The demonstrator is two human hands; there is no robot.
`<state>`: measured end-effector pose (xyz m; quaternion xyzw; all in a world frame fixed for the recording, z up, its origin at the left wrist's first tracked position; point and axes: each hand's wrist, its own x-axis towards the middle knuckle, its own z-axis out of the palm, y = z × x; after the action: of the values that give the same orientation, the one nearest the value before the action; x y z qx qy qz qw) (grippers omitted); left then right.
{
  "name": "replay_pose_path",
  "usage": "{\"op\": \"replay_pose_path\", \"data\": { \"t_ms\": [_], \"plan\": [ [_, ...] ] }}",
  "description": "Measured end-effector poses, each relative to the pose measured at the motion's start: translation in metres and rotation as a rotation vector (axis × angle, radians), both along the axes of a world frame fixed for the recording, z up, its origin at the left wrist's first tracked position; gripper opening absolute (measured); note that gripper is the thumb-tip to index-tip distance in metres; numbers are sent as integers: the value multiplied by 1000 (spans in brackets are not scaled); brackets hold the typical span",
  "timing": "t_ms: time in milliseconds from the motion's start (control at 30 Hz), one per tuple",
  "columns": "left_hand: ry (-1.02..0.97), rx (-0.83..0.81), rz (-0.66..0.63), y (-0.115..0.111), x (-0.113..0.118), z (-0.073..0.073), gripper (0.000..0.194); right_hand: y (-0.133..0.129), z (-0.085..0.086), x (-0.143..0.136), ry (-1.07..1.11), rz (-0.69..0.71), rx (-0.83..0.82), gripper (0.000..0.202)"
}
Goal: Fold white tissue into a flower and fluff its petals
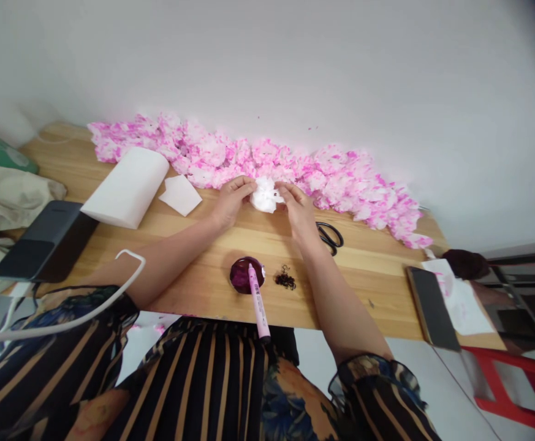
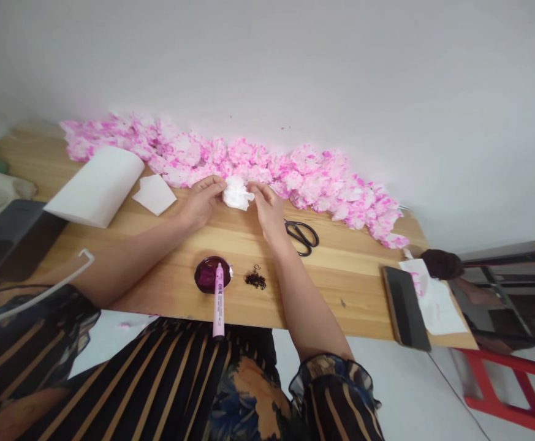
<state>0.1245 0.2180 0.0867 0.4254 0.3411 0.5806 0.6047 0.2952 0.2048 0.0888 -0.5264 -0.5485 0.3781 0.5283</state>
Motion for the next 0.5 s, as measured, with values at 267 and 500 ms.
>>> {"op": "replay_pose_path", "data": {
  "t_ms": [267,500],
  "plan": [
    [20,25,-33,-1,-3,-1,22,-6,12,3,263,256,-296,47],
    [114,49,36,8,-6,-3,15,-6,14,-2,247,240,-182,38]
  ]
}}
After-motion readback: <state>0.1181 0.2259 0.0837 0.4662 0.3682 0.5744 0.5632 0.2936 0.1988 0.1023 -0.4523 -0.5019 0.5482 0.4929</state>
